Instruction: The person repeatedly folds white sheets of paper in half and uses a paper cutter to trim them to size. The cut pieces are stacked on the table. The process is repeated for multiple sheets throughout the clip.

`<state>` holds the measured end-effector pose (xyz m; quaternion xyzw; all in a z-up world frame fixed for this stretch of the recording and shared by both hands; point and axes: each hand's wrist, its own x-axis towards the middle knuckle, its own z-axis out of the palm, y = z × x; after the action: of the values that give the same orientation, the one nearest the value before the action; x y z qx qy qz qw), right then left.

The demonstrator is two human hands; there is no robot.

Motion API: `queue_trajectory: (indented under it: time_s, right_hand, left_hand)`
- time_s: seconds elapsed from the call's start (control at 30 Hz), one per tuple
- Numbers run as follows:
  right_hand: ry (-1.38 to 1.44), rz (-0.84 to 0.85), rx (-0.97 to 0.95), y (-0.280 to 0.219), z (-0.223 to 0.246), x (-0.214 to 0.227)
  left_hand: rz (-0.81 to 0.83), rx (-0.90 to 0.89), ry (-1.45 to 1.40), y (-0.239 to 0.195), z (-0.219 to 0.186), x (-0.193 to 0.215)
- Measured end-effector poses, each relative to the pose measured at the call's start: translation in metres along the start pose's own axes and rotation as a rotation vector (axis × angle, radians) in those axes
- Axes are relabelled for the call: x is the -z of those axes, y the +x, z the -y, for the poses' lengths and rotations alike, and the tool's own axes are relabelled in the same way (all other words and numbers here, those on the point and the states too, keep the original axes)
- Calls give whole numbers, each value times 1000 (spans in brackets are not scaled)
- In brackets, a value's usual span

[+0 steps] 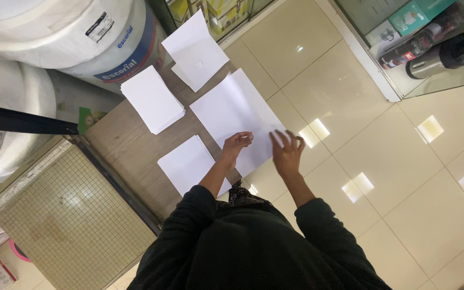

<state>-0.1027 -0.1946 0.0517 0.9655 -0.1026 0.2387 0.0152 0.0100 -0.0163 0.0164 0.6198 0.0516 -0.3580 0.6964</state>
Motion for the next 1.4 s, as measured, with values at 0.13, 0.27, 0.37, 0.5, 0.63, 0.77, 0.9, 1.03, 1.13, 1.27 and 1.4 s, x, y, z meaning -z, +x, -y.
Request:
queue_trajectory:
  time_s: [0.13,0.27,0.37,0.5,0.63,0.77,0.9,1.03,1.13,1.27,1.4]
  right_hand:
    - [360,111,90,-3,15,21]
    - [485,139,-230,-4,-4,6]
    - [295,517,-615,-4,-22,-18]
    - [158,528,-489,-16,-30,-35]
    - [-49,353,-299,-15,-22,-17]
    - [-50,311,-341,-19,-17,-21]
    - [2,397,-373,-21,-23,-29]
    - [59,274,-376,-22,-31,-28]
    - [126,201,-385,-28,-27,-31]
    - [142,-96,-144,-7,7,18]
    - [136,-163,-32,-15,16,23]
  left_hand:
    - [-48,99,29,17,25,2]
    - [-84,105,120,32,55,9]
    - [-91,120,158,14,20,0]
    - [-107,113,137,1,2,-9]
    - [-99,113,128,6,9,-6]
    - [-91,122,124,0,-1,-8]
    - [-80,109,146,8,9,-4]
    - [-94,118,140,32,42,2]
    - [-95,121,141,35,45,3]
    - [-111,143,107,24,25,-2]
    - [-121,153,92,27,26,-1]
